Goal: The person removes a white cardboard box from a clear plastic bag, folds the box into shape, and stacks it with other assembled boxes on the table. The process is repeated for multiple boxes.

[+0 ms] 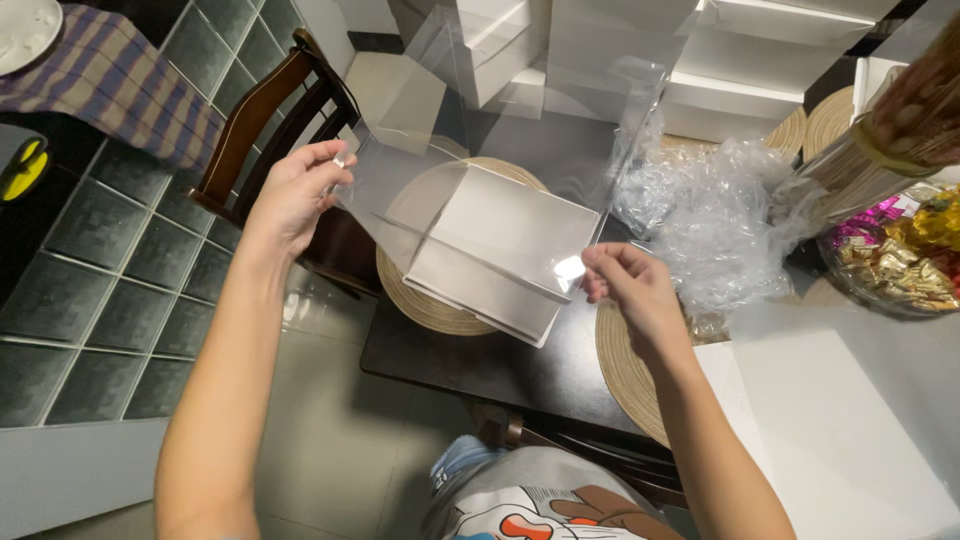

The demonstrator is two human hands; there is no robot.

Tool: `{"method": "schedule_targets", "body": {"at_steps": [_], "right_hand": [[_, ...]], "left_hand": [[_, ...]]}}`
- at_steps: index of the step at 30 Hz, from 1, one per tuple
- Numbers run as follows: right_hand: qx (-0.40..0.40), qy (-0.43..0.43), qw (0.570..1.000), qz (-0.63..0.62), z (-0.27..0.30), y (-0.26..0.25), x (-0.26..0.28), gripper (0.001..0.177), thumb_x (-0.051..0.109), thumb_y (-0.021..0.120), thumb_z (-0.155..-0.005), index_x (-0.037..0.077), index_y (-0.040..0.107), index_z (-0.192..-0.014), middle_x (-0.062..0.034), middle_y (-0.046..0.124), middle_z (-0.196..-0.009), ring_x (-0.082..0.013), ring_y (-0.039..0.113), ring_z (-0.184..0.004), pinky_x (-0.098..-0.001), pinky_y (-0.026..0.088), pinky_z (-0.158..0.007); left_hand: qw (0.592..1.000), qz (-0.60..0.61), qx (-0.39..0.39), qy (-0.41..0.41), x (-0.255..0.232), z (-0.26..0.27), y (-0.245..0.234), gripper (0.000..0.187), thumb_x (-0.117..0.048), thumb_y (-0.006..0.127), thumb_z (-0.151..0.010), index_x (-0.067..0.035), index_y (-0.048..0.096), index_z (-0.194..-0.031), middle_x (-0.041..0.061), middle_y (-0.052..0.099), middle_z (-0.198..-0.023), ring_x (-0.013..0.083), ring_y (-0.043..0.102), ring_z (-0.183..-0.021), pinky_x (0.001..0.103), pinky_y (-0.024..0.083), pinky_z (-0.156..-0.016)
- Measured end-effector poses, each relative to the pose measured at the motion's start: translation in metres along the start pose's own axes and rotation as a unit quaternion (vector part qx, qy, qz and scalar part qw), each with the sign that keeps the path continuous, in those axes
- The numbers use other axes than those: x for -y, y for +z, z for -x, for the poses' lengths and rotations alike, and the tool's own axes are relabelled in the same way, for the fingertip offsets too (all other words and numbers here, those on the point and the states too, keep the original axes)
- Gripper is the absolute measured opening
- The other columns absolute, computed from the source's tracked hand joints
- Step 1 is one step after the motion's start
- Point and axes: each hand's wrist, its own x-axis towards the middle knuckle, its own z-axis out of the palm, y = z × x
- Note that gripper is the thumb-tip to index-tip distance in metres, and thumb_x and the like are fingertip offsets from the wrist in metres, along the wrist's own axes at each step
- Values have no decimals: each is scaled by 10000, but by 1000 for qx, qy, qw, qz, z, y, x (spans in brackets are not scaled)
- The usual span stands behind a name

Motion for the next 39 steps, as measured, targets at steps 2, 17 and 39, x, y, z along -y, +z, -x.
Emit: {"method": "schedule_targets", "body": {"at_steps": [2,17,39], "right_hand": [[-14,-4,1000,10,-5,1,4,278,147,703,-954,-51,657,-1143,-22,656,-778,-92,593,-673,-242,504,-643],[-165,-235,901,324,-177,-50,48,749,291,836,-891,22,494,-1500,-161,536,-1388,-214,655,-1010,-330,572,-793],[128,209,944,222,-303,-120,96,509,95,740,-863,-51,546,-1310,-55,615,-1193,-189,609,-1135,-411,495,-1006]], "left_hand": [[1000,22,6,-12,3,-4,-6,453,-60,714,-862,-15,616,-1302,18,683,-1080,54,619,-865,222,475,-733],[964,-210,100,127,18,-133,46,699,-283,673,-932,13,389,-1498,187,541,-1452,272,589,-1301,359,481,-1053],[870,-358,334,64,-84,-282,105,415,-402,868,-775,-45,700,-903,10,683,-755,64,589,-668,234,498,-643]]}}
